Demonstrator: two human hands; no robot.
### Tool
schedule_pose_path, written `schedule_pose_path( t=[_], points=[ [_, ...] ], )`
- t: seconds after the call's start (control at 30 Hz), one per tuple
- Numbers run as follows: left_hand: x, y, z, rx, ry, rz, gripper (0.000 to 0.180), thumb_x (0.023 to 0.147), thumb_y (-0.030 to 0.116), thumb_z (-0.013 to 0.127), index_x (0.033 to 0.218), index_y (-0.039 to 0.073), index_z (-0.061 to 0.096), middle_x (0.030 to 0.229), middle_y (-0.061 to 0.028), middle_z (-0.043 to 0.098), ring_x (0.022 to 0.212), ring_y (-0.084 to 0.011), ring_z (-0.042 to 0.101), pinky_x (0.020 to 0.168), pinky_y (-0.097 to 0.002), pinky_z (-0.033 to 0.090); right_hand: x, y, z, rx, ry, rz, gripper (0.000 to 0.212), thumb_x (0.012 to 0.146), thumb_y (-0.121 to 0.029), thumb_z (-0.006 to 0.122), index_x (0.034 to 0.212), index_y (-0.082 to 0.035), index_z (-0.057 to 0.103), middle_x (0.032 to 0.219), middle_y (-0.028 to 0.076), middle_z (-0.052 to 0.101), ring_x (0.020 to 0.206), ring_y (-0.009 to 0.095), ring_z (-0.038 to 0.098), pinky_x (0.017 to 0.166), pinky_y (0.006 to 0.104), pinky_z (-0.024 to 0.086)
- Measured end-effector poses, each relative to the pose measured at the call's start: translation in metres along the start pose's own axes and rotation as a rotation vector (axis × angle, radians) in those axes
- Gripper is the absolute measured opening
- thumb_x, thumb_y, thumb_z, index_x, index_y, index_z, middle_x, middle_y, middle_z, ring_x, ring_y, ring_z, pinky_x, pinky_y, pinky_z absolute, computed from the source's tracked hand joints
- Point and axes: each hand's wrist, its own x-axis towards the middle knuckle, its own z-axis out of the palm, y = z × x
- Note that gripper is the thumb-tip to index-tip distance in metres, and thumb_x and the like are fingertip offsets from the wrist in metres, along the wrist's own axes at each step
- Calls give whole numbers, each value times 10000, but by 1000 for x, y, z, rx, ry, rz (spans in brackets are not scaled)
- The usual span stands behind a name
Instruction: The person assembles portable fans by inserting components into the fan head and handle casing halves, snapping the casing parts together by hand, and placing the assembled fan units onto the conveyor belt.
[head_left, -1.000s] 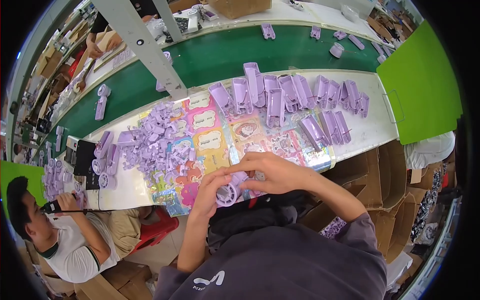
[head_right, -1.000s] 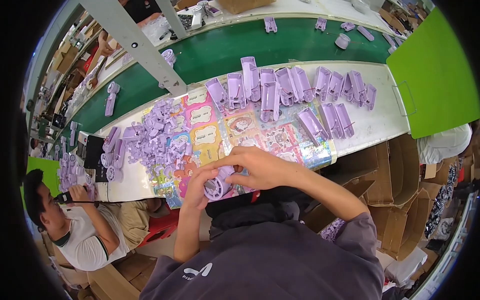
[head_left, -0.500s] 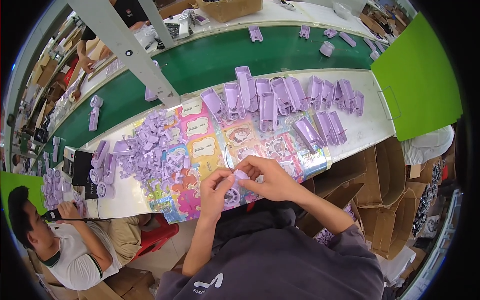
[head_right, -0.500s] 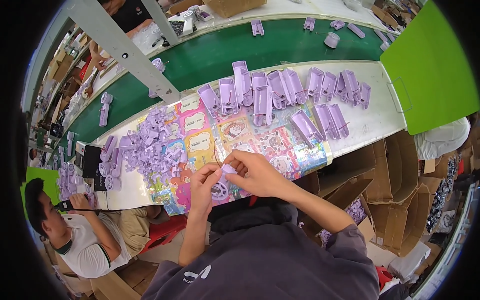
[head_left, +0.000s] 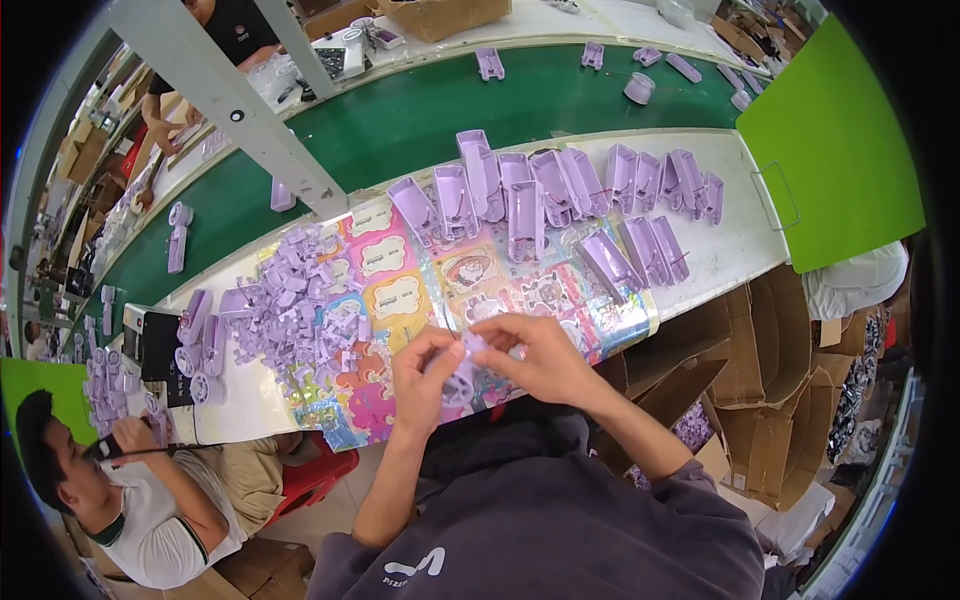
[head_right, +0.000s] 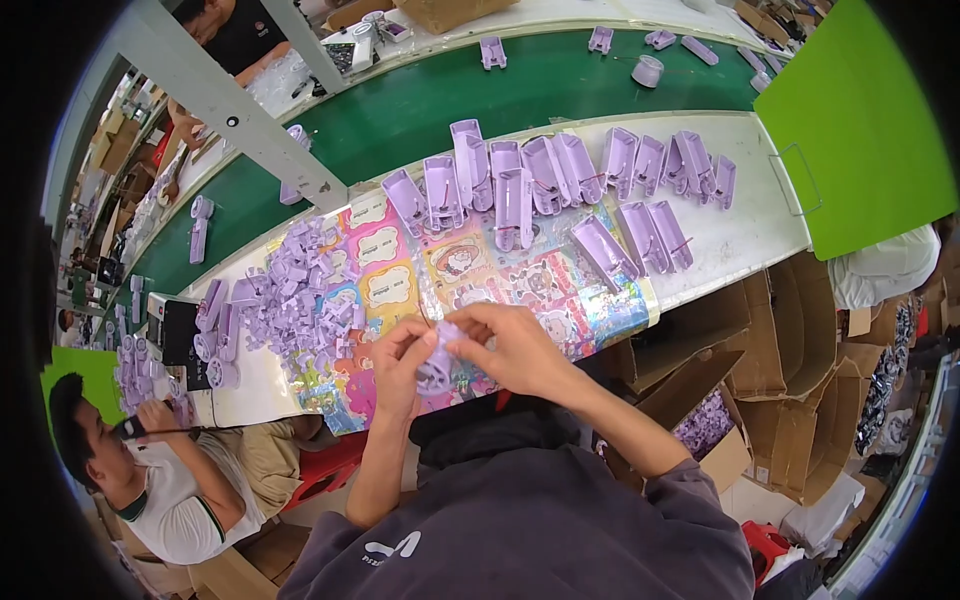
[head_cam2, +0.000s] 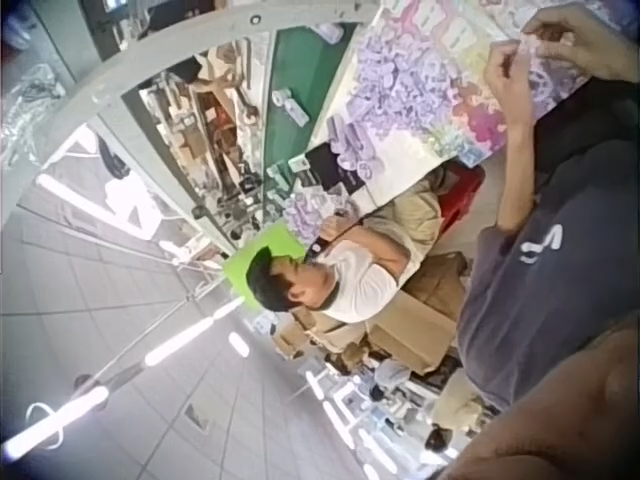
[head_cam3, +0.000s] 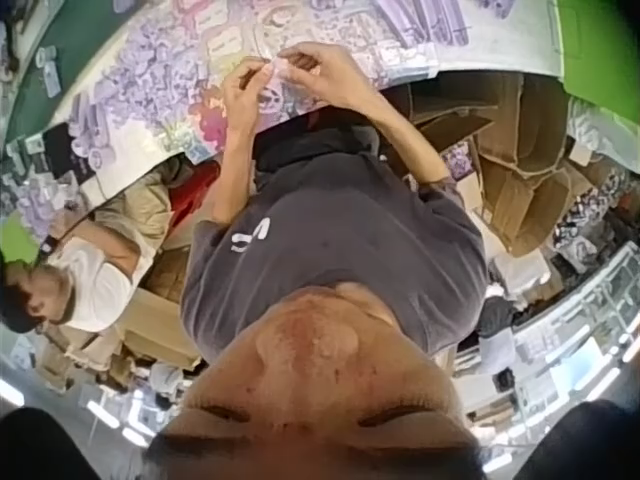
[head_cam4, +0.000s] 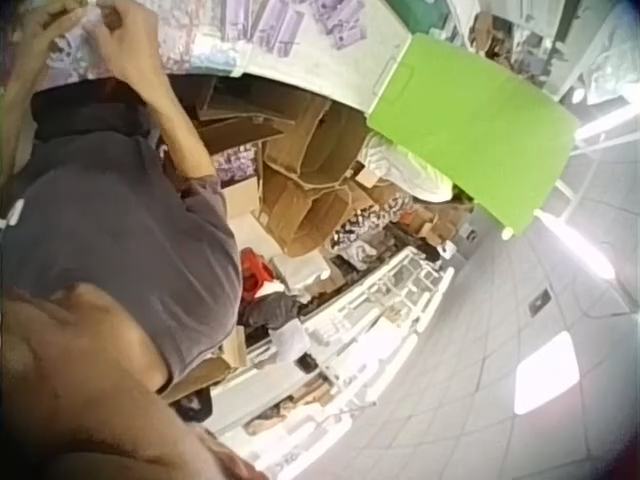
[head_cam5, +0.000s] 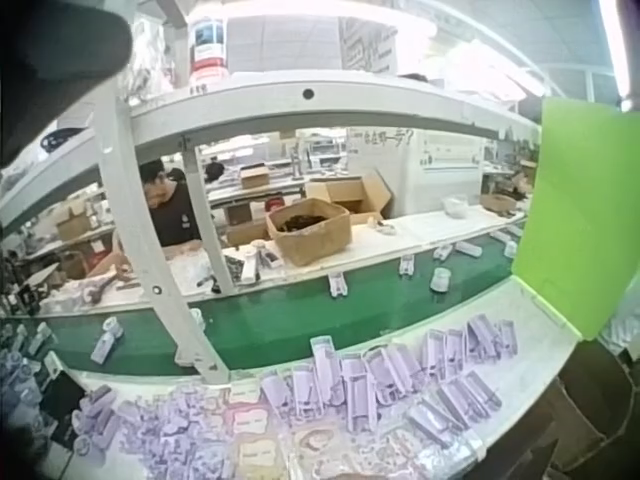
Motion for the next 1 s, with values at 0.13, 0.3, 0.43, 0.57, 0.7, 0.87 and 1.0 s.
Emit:
schedule_pose_path(
  t=[0.13, 0.3, 0.43, 0.57, 0.7, 0.87, 1.0],
  points=[
    [15, 10, 9, 90, 199, 53, 114, 989, 68, 637, 1070, -11, 626, 1069, -35, 631, 977, -90, 579, 854, -243, 468, -15, -3, 17, -189, 307, -150, 373, 875, -88, 775, 1212, 10, 648, 992, 135, 685, 872, 230, 689, 759, 332, 539],
    [38, 39, 31, 242, -304, 181, 381, 975, 22, 581, 1354, -12, 565, 1351, -145, 568, 1273, -243, 546, 1055, -344, 429, -32, 30, 26, 652, 309, 81, 726, 921, -184, 774, 1459, -2, 322, 1280, 101, 549, 1124, 171, 591, 950, 342, 500],
    [112, 70, 19, 1281, -171, 668, 477, 807, -33, 609, 1276, 56, 617, 1389, -192, 539, 1327, -389, 488, 1094, -468, 407, -30, 31, 6, 526, 470, 62, 626, 910, -169, 778, 1383, -18, 397, 1242, 95, 575, 1122, 168, 595, 957, 326, 483],
    [182, 55, -6, 1574, -284, 813, 370, 754, -12, 659, 1115, 65, 685, 1434, -166, 512, 1371, -376, 436, 1110, -481, 396, -34, 31, -2, 404, 418, 123, 663, 879, -179, 806, 1390, -19, 415, 1196, 110, 593, 1105, 174, 596, 959, 336, 479],
    [193, 65, -7, 1642, -440, 821, 227, 737, -8, 678, 951, 59, 716, 1417, -174, 543, 1375, -367, 450, 1136, -456, 387, -43, 38, -8, 150, 467, 16, 651, 833, -192, 837, 1353, -11, 491, 1186, 153, 592, 1122, 241, 588, 979, 370, 461],
    [169, 90, -16, 1497, -628, 694, 166, 739, 51, 749, 873, 60, 651, 1228, -120, 645, 1244, -342, 560, 1063, -443, 443, -42, 26, -24, -276, 482, -208, 670, 786, -159, 847, 1339, 2, 505, 1183, 206, 583, 1089, 370, 607, 929, 410, 496],
    [129, 110, -6, 1397, -640, 362, 281, 717, 82, 768, 953, 70, 616, 1086, -129, 656, 1063, -347, 638, 937, -422, 506, -35, 18, -37, -374, 423, -215, 680, 756, -165, 888, 1307, -20, 516, 1194, 175, 621, 1079, 352, 640, 946, 388, 503]
  ],
)
